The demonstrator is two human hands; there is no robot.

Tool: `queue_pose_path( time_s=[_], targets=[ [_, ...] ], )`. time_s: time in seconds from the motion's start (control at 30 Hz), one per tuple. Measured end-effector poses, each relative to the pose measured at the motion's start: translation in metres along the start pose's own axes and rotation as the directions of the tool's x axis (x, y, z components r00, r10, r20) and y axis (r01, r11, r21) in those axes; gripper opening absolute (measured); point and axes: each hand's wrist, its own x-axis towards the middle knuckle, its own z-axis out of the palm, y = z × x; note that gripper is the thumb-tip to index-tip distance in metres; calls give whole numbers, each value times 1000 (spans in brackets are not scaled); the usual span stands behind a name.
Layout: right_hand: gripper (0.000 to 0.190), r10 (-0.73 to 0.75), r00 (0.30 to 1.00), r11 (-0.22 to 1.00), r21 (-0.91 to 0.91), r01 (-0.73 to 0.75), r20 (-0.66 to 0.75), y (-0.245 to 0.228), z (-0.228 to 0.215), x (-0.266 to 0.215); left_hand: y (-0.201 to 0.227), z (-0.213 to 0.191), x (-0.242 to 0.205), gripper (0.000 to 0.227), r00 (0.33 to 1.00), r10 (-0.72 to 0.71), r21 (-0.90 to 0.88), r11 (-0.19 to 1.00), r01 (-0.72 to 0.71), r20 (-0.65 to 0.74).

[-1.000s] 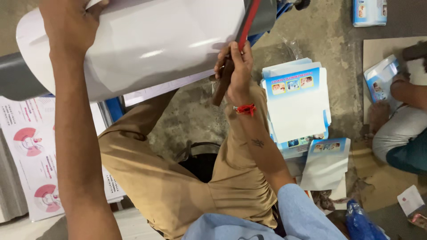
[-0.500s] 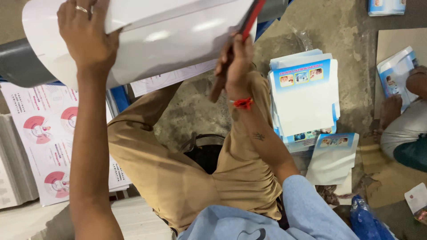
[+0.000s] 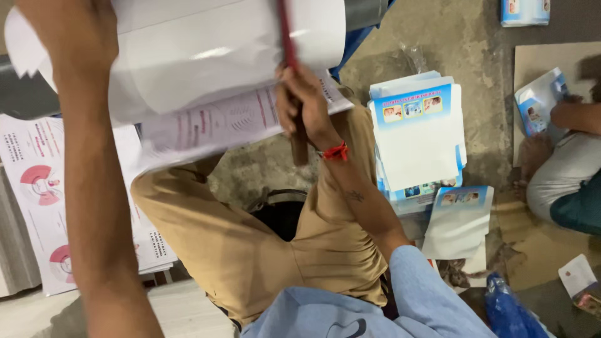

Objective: The person feeds stacks of printed papers into a manual laminating machine, using a red tool to press the paper against the roller. They repeatedly align the paper, feed it through the machine, and stack the finished laminated sheets.

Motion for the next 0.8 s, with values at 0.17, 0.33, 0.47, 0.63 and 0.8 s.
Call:
queue_pose_path(
  time_s=[0.17,0.33,0.47,0.63,0.8],
  targets=[
    [26,-210,854,974,-180,139,-476,1,-28,24,16,26,30,31,959,210,44,978,-205,-192],
    [25,-277,806,960,-195,203,-523,10,-41,29,22,26,13,41,969,181,53,983,-174,-169],
    [27,-240,875,968,-177,180,-420,48,0,38,39,12,-7,53,974,191,96,979,-180,-122],
    [23,227,962,973,64,-220,-152,42,56,13,66,-11,-24,47,973,229,81,970,-229,7],
    [22,133,933,957,202,-209,334,10,30,14,46,-18,-16,35,993,118,60,991,-119,27]
  ],
)
